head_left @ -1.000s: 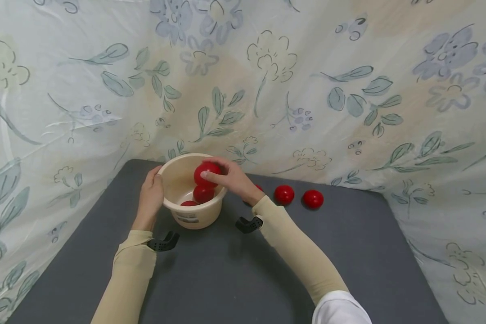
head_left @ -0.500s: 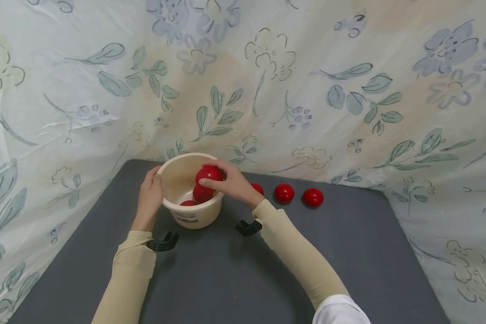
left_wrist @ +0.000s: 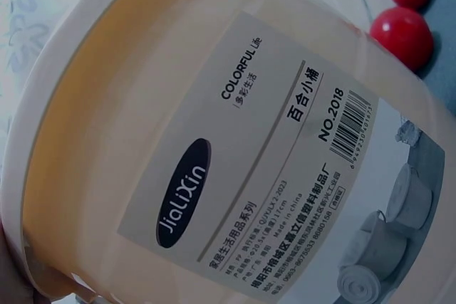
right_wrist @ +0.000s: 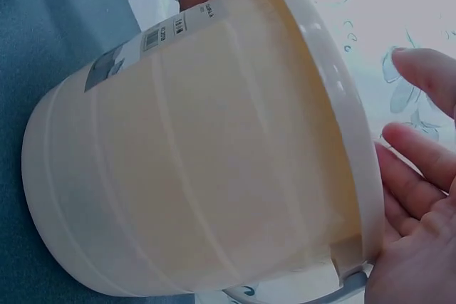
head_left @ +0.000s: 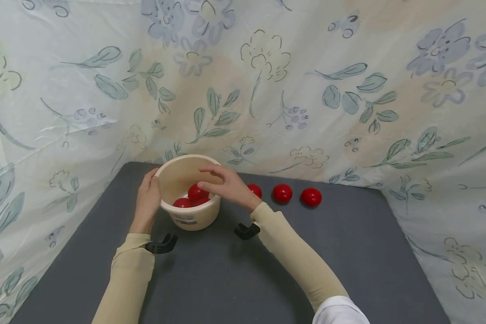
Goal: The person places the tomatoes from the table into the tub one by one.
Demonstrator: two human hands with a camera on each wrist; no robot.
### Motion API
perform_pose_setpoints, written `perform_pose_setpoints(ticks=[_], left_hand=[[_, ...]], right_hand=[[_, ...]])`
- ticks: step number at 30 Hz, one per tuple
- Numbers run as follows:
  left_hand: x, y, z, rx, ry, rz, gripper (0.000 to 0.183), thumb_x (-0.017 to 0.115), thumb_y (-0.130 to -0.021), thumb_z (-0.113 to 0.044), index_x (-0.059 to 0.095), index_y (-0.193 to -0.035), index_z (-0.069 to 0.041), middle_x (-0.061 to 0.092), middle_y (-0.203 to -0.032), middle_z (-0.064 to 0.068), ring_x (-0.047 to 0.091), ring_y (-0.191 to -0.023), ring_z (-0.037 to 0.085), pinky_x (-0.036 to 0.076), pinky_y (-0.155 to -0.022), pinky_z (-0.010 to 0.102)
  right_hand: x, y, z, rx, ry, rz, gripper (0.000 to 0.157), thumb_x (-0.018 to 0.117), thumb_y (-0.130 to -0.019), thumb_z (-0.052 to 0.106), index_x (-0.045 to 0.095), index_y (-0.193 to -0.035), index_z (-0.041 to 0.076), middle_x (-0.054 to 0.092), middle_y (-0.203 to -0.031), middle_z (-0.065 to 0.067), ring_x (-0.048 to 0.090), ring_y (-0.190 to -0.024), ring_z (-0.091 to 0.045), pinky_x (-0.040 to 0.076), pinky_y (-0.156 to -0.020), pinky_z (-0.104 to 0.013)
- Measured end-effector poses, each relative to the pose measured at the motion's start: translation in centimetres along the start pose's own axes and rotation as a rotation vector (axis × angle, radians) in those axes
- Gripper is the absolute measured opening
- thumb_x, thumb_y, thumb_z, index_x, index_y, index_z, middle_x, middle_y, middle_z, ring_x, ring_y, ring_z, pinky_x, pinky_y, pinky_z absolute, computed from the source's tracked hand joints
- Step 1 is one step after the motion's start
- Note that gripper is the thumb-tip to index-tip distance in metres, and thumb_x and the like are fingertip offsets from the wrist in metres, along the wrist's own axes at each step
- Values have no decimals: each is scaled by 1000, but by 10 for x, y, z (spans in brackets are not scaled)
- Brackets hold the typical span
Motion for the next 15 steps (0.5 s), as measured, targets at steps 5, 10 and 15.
perform_pose_setpoints(ticks=[5, 10, 15], left_hand=[[2, 0, -1, 5, -3, -2, 55, 22, -109, -37, 27, -161, -18, 33, -165, 13, 38, -148, 38, 32, -119, 62], [2, 0, -1, 9, 7, -9, 55, 22, -109, -35, 28, -161, -16, 34, -164, 14, 38, -148, 38, 32, -119, 61], [0, 2, 0, 5, 7, 2, 57, 20, -109, -36, 26, -161, -15, 33, -164, 16, 38, -147, 40, 32, -118, 63]], right_hand=[[-4, 1, 0, 1, -73, 6, 46, 69, -94, 39, 61, -137, 26, 58, -145, 7, 48, -139, -22, 44, -112, -54], [-12, 1, -2, -3, -171, -3, 39, 64, -98, 39, 63, -135, 26, 64, -138, 6, 58, -130, -14, 45, -113, -45], [-25, 5, 4, -17, -274, -15, 40, 63, -100, 34, 61, -138, 21, 64, -139, -3, 60, -128, -15, 43, -116, -45]])
Point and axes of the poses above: each hand's wrist, its own y-axis away from the middle knuckle, its own x-axis out of the palm, z = x × y, the point moved 3 cm from there along -y, towards the middle knuckle
